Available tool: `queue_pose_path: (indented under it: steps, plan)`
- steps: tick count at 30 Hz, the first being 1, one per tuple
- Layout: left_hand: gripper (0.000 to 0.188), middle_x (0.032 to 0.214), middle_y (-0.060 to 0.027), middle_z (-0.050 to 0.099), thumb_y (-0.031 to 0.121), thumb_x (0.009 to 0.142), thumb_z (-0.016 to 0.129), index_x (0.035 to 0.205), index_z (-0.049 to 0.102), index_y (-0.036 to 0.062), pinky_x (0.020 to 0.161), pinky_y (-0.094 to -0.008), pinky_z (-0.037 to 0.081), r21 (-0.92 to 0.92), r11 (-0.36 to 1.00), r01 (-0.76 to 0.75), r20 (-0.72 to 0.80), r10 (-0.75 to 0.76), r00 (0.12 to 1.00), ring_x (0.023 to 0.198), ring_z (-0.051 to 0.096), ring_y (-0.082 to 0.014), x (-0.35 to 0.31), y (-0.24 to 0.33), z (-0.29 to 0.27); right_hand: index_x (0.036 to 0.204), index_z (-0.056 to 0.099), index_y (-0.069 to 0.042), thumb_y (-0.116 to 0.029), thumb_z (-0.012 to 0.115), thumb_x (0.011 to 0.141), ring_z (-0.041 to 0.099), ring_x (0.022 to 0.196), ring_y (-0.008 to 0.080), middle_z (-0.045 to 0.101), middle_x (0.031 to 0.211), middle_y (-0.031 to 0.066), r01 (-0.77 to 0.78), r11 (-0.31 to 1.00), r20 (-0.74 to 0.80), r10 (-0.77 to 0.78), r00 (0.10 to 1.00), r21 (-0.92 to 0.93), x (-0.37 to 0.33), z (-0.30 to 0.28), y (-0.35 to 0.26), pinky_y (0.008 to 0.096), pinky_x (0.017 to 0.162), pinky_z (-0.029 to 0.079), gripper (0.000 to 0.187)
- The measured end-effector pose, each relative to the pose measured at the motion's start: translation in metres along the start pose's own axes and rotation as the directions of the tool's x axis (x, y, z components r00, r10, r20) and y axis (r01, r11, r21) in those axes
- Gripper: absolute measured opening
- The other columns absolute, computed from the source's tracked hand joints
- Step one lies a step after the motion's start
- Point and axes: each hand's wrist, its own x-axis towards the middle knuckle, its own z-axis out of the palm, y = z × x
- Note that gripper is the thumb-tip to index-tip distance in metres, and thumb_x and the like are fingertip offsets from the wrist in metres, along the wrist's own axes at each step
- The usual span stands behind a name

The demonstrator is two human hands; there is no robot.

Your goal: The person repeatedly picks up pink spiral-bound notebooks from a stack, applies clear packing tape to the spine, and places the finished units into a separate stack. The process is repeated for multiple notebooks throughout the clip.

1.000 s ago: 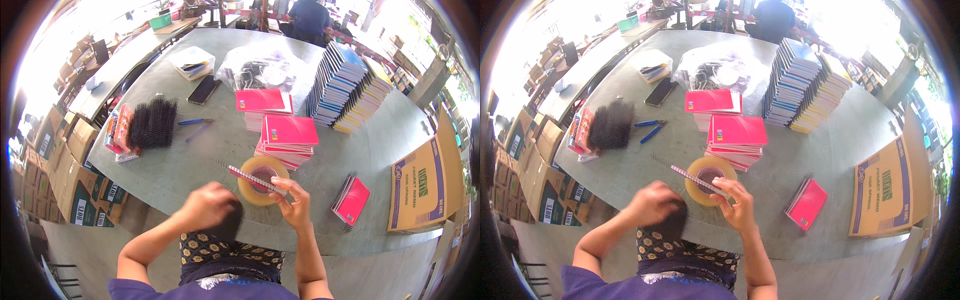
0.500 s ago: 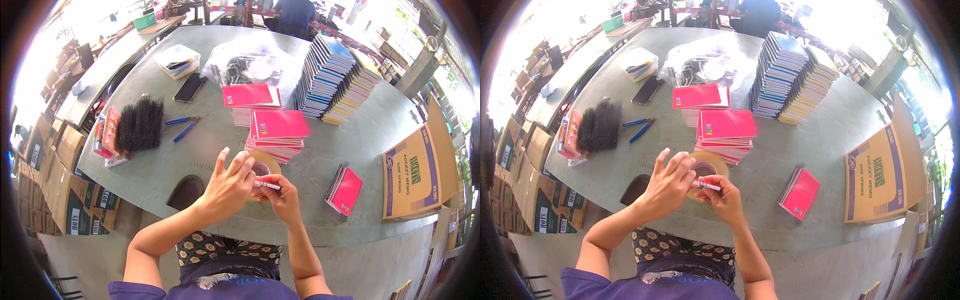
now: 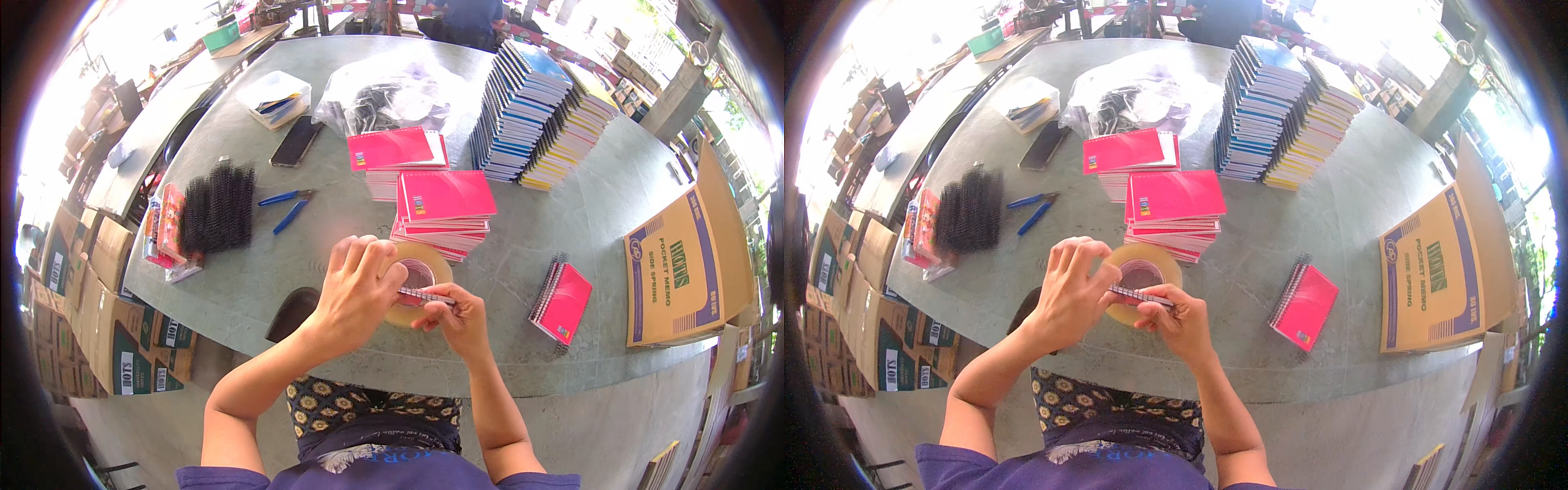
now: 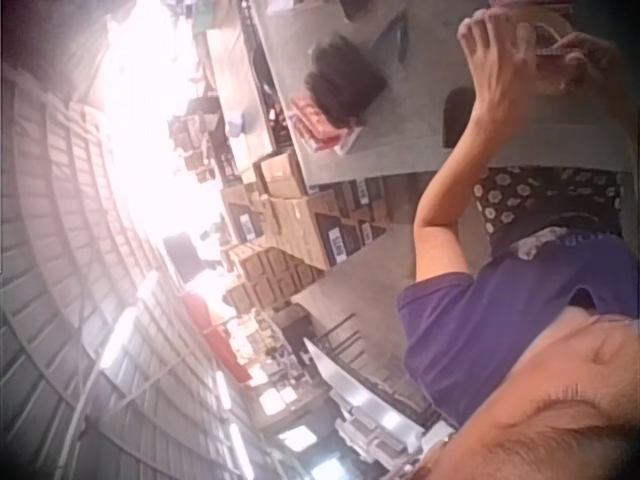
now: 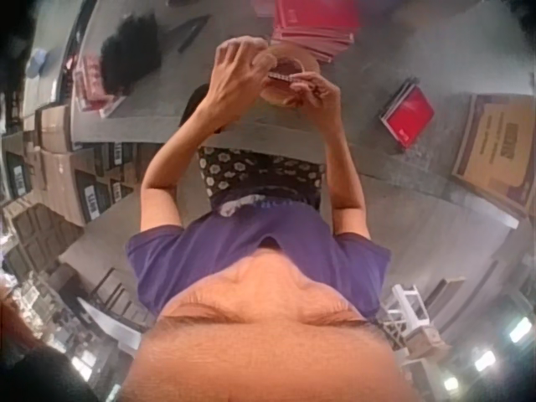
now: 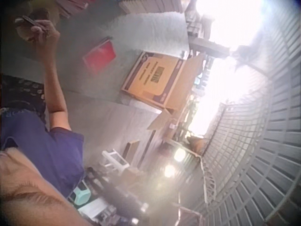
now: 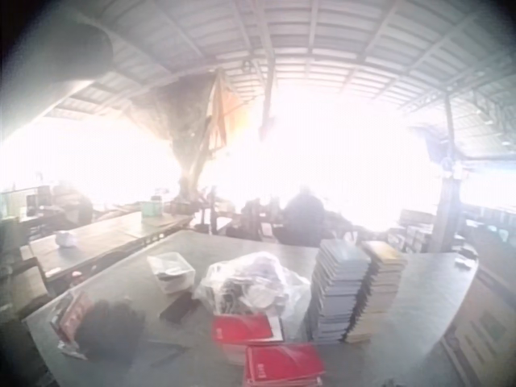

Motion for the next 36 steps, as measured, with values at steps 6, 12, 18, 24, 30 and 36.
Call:
queue_pose_path:
  steps: [6,12,18,24,30,36]
  plan:
    - [0.028,0.089,-0.0074,0.058,0.011,0.070,0.069,0.096,0.060,0.0052,0.087,-0.0386,0.041,-0.154,0.979,-0.135,0.081,0.149,0.986,0.091,0.057,-0.0273,-0.003,-0.004,0.010,0.109,0.060,-0.001,-0.010,0.054,0.094,0.067,0.066,0.0145,0.067,0.087,0.0073,0.018,0.990,-0.006,-0.018,1.000,0.140,-0.001,0.003,-0.005,0.0228,0.054,0.053,0.019]
    - [0.027,0.088,-0.0065,0.061,0.016,0.073,0.067,0.097,0.061,0.0059,0.086,-0.0375,0.041,-0.214,0.973,-0.082,0.095,0.104,0.990,0.091,0.059,-0.0259,0.004,-0.004,0.011,0.110,0.058,0.002,-0.014,0.051,0.096,0.068,0.064,0.0180,0.067,0.082,0.0106,0.023,0.987,0.020,-0.026,0.999,0.158,0.000,-0.004,-0.005,0.0239,0.052,0.054,0.022]
    - [0.027,0.095,-0.0066,0.058,0.018,0.072,0.069,0.095,0.060,0.0068,0.090,-0.0409,0.037,-0.126,0.992,-0.020,-0.067,0.011,0.998,0.099,0.053,-0.0253,0.008,0.004,0.010,0.110,0.059,-0.001,-0.008,0.051,0.095,0.068,0.065,0.0158,0.067,0.082,0.0090,0.103,0.994,-0.064,-0.101,0.993,0.025,-0.001,0.003,0.000,0.0225,0.053,0.053,0.019]
    - [0.035,0.102,-0.0082,0.057,0.020,0.070,0.071,0.101,0.060,0.0067,0.091,-0.0415,0.036,-0.020,0.999,-0.049,0.072,0.051,0.996,0.101,0.053,-0.0256,-0.003,-0.008,0.013,0.115,0.056,-0.002,-0.003,0.051,0.093,0.068,0.067,0.0158,0.067,0.096,0.0115,0.038,0.995,-0.019,-0.036,0.999,0.092,-0.003,0.003,-0.001,0.0215,0.052,0.053,0.023]
    - [0.033,0.100,-0.0072,0.058,0.014,0.068,0.072,0.099,0.060,0.0060,0.090,-0.0403,0.037,-0.041,0.995,-0.095,0.013,0.096,0.995,0.101,0.053,-0.0244,-0.004,-0.006,0.015,0.117,0.055,-0.002,-0.004,0.051,0.094,0.068,0.068,0.0178,0.062,0.113,0.0146,0.075,0.979,-0.046,-0.067,0.997,0.189,-0.008,0.008,-0.009,0.0228,0.053,0.053,0.024]
    - [0.028,0.104,-0.0071,0.059,0.016,0.074,0.068,0.101,0.062,0.0088,0.088,-0.0383,0.039,-0.173,0.984,-0.035,-0.011,0.033,0.999,0.100,0.055,-0.0233,0.004,0.004,0.016,0.116,0.055,0.000,-0.006,0.051,0.094,0.068,0.066,0.0196,0.061,0.113,0.0169,0.181,0.982,-0.120,-0.172,0.978,0.061,-0.014,0.004,0.004,0.0249,0.052,0.055,0.023]
